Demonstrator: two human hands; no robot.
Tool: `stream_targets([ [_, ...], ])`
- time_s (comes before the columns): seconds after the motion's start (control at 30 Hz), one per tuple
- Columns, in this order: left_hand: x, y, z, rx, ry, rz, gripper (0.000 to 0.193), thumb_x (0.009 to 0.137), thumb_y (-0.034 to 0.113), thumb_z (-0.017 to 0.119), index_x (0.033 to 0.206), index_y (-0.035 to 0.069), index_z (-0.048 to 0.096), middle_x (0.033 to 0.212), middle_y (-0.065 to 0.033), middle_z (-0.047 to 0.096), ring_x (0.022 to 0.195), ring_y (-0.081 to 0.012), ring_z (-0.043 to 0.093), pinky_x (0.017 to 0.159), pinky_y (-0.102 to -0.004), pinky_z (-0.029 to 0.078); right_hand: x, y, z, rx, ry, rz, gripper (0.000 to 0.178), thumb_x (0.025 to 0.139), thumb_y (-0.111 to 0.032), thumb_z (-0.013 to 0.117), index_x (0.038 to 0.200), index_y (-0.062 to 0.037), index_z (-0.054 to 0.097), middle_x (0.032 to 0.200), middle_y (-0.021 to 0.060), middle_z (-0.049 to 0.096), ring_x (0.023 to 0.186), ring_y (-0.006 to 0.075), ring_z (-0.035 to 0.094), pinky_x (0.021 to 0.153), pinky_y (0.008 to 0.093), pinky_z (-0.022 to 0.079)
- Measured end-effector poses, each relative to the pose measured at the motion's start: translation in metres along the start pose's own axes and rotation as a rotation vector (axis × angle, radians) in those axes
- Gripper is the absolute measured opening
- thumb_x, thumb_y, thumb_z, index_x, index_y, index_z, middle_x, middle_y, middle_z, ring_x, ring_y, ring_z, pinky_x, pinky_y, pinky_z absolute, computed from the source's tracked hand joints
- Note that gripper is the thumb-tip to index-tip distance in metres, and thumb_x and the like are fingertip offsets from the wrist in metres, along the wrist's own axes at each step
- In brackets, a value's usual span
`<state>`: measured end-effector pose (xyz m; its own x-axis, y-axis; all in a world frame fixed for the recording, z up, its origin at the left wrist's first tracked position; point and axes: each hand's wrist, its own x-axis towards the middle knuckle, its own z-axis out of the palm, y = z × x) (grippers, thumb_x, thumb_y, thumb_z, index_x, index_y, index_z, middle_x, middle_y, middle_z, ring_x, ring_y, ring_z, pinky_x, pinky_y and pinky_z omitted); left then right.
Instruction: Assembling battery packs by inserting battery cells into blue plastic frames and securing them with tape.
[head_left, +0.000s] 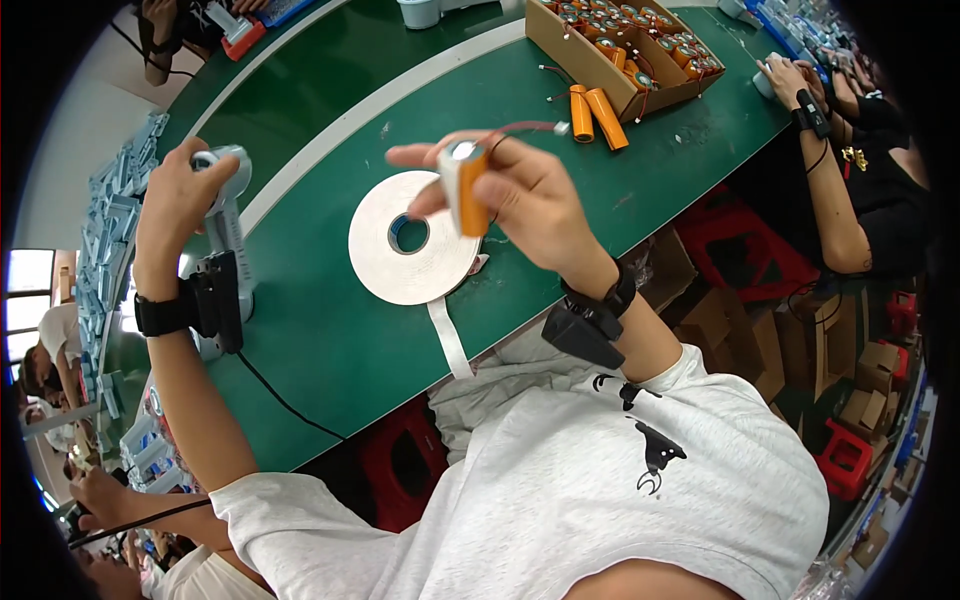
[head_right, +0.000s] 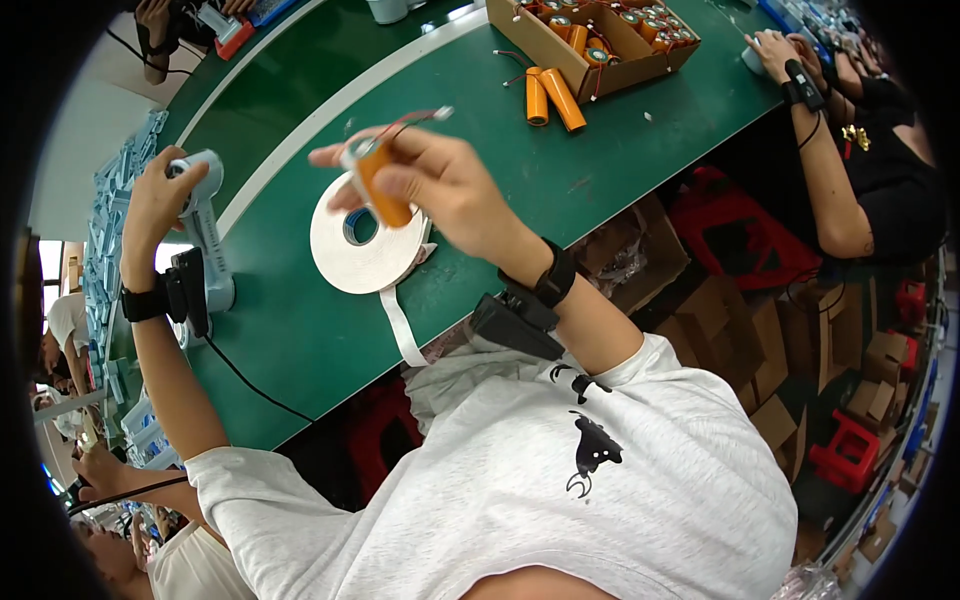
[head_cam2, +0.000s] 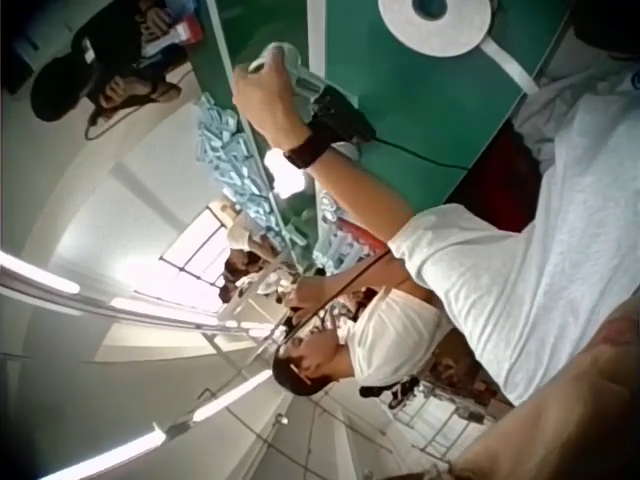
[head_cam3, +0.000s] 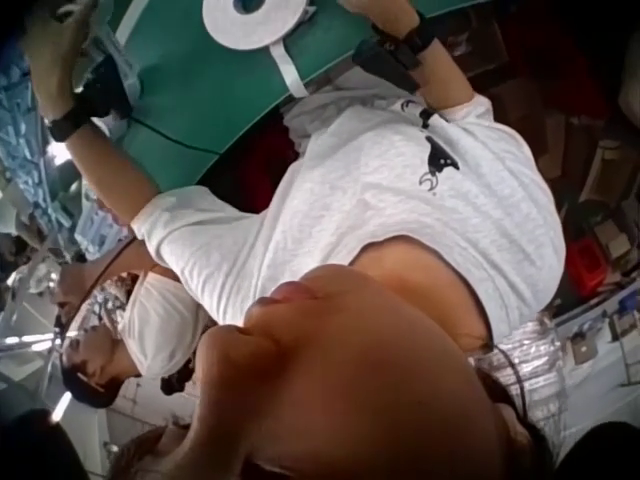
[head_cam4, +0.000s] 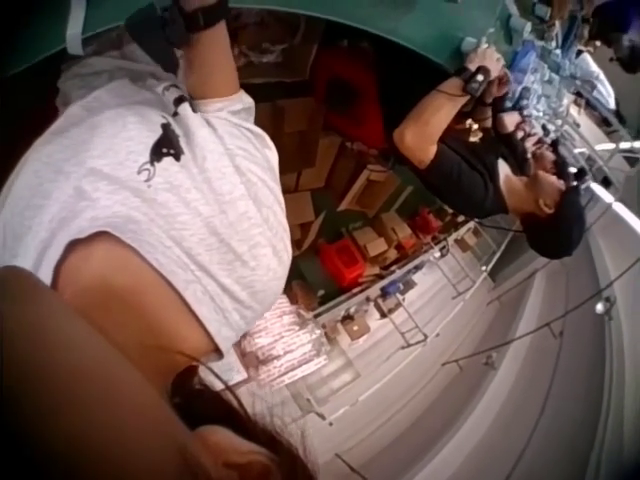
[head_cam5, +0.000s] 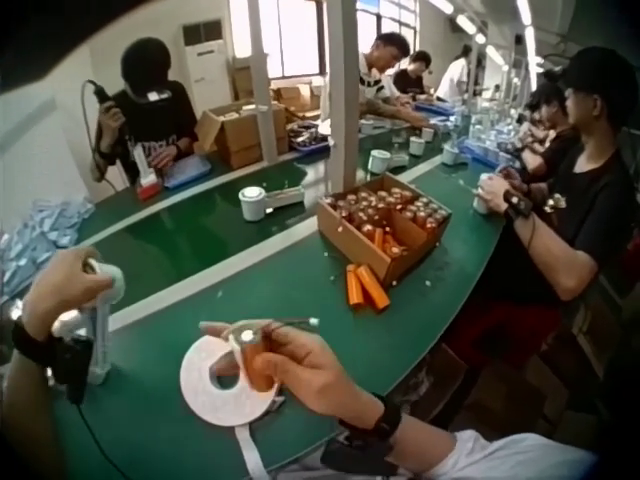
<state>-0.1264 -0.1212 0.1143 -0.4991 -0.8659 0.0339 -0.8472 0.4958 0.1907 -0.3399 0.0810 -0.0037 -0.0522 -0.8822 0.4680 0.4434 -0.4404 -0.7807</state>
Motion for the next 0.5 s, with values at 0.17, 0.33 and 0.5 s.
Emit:
stream_targets([
  [0.17,-0.042,0.036,0.017,0.110,-0.175,-0.217,0.039,0.082,0.033,0.049,0.084,-0.006,0.053,0.071,-0.0168,0.058,0.055,-0.0240,0.060,0.041,-0.0345,0.044,-0.017,0.009,0.067,-0.627,-0.484,0.188,0.024,0.082,0.000,0.051,0.105,0.0053,0.049,0.128,0.0237,0.044,0.082,0.0272,0.064,0.068,0.0339,0.050],
  [0.33,-0.088,-0.041,0.086,0.594,-0.299,0.389,0.033,0.086,0.031,0.047,0.092,-0.001,0.052,0.079,-0.0215,0.059,0.065,-0.0347,0.060,0.056,-0.0374,0.049,-0.031,0.017,0.082,-1.015,-0.863,0.490,0.016,0.078,0.004,0.051,0.093,0.0032,0.048,0.096,0.0197,0.058,0.071,0.0347,0.059,0.062,0.0380,0.047],
  [0.5,-0.143,-0.003,0.081,-0.205,-0.132,0.199,0.028,0.080,0.028,0.060,0.092,0.004,0.055,0.100,-0.0152,0.057,0.096,-0.0322,0.054,0.074,-0.0410,0.048,-0.030,0.012,0.075,-1.067,-0.893,0.463,0.018,0.076,0.005,0.052,0.093,0.0026,0.048,0.079,0.0162,0.057,0.072,0.0350,0.059,0.062,0.0389,0.047],
])
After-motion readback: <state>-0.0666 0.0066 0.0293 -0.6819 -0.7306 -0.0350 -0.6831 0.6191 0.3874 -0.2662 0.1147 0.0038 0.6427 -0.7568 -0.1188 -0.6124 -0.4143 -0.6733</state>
